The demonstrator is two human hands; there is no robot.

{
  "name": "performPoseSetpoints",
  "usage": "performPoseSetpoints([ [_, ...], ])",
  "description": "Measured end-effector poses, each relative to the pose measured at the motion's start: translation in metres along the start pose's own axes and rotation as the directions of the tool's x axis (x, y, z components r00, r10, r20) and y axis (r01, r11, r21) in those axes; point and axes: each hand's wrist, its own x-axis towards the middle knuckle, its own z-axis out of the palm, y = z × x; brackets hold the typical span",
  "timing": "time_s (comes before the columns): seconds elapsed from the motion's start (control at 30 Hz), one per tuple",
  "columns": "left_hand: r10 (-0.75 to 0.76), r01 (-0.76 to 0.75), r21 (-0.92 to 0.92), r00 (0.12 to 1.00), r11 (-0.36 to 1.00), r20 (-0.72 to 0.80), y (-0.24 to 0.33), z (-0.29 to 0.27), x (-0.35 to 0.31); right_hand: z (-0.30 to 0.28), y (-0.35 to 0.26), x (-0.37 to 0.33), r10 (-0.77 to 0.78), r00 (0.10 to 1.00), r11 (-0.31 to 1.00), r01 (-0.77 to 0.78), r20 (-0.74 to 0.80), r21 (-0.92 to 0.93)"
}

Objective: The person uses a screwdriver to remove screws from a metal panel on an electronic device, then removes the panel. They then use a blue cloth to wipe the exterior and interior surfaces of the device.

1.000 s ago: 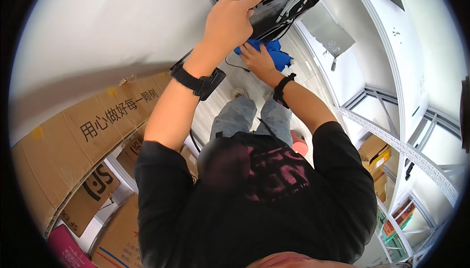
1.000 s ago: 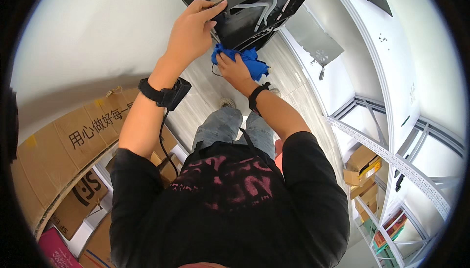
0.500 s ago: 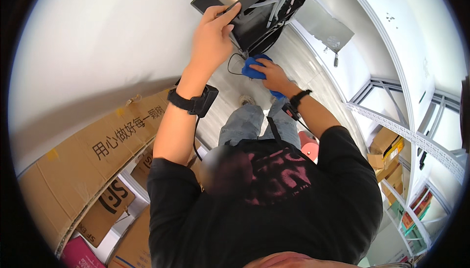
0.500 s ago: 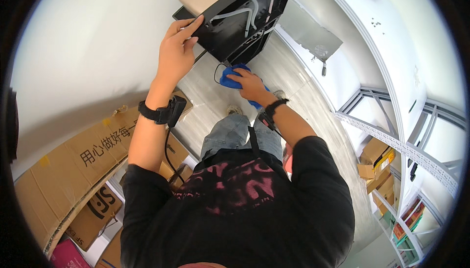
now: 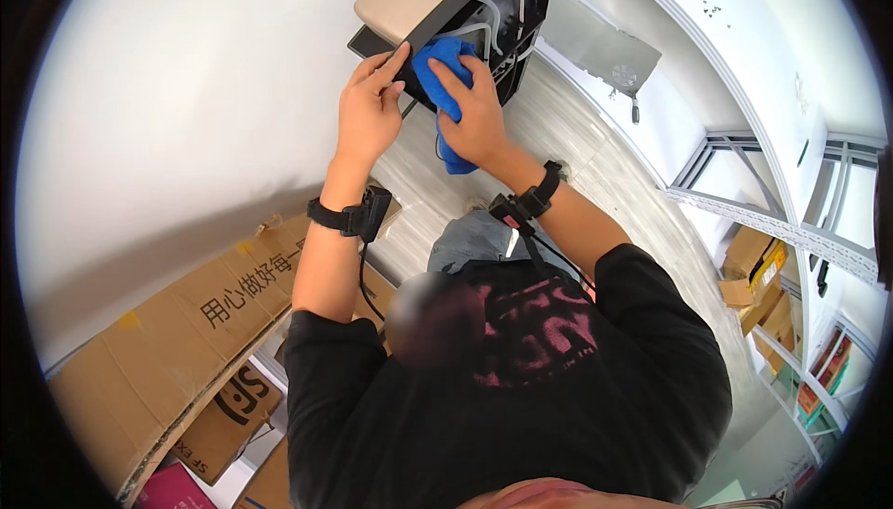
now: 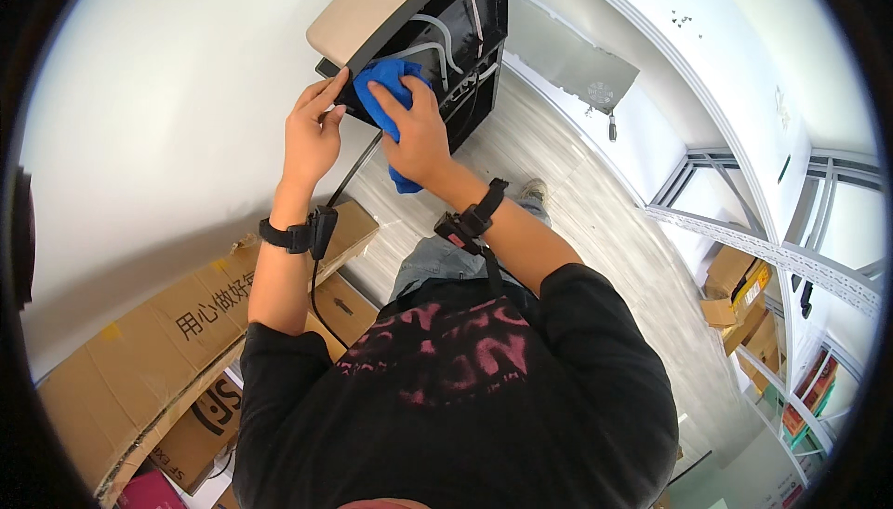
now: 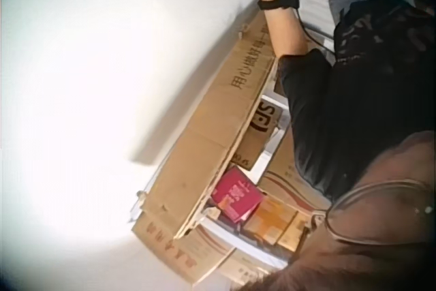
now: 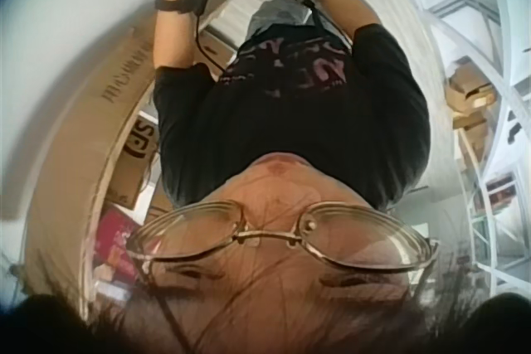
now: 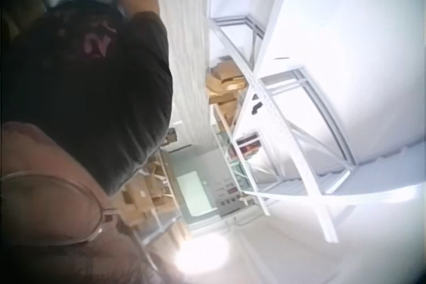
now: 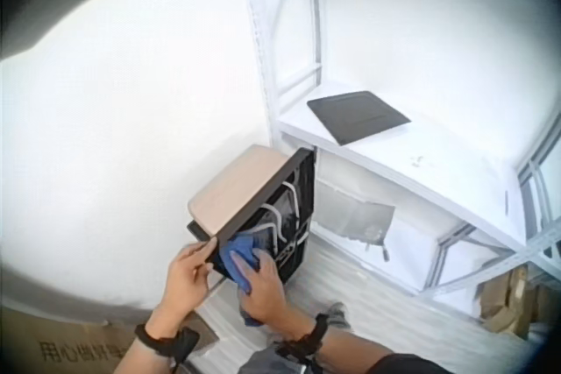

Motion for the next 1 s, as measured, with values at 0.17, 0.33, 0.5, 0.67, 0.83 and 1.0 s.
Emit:
performPoseSetpoints([
  [0.17,0.048,-0.047,0.016,0.998,0.999,-0.05,-0.003,0.0,0.001,0.008,0.016,-0.006,-0.082,0.996,0.989,0.086,0.041,-0.119],
  [0.33,0.004,-0.005,-0.007,0.999,1.0,-0.053,-0.004,0.001,0.001,-0.001,0.032,-0.007,-0.044,0.998,0.99,0.05,0.051,-0.13],
  [0.5,-0.017,0.015,-0.036,0.997,0.999,-0.07,0.002,0.003,0.001,-0.017,0.059,0.008,-0.008,0.998,0.984,-0.003,-0.065,-0.177],
  [0.67,0.08,-0.068,0.093,0.988,0.993,-0.13,0.002,0.003,0.003,-0.028,0.053,0.021,-0.117,0.993,0.98,0.113,-0.015,-0.162],
  [0.83,-0.098,0.127,0.373,0.991,0.919,-0.095,0.041,0.01,0.021,-0.025,0.05,0.025,-0.228,0.973,0.948,0.231,0.042,-0.22],
  [1.0,-0.13,0.167,0.545,0.986,0.822,-0.105,0.048,0.02,0.041,-0.028,0.043,0.045,-0.409,0.905,0.874,0.425,0.115,-0.237],
])
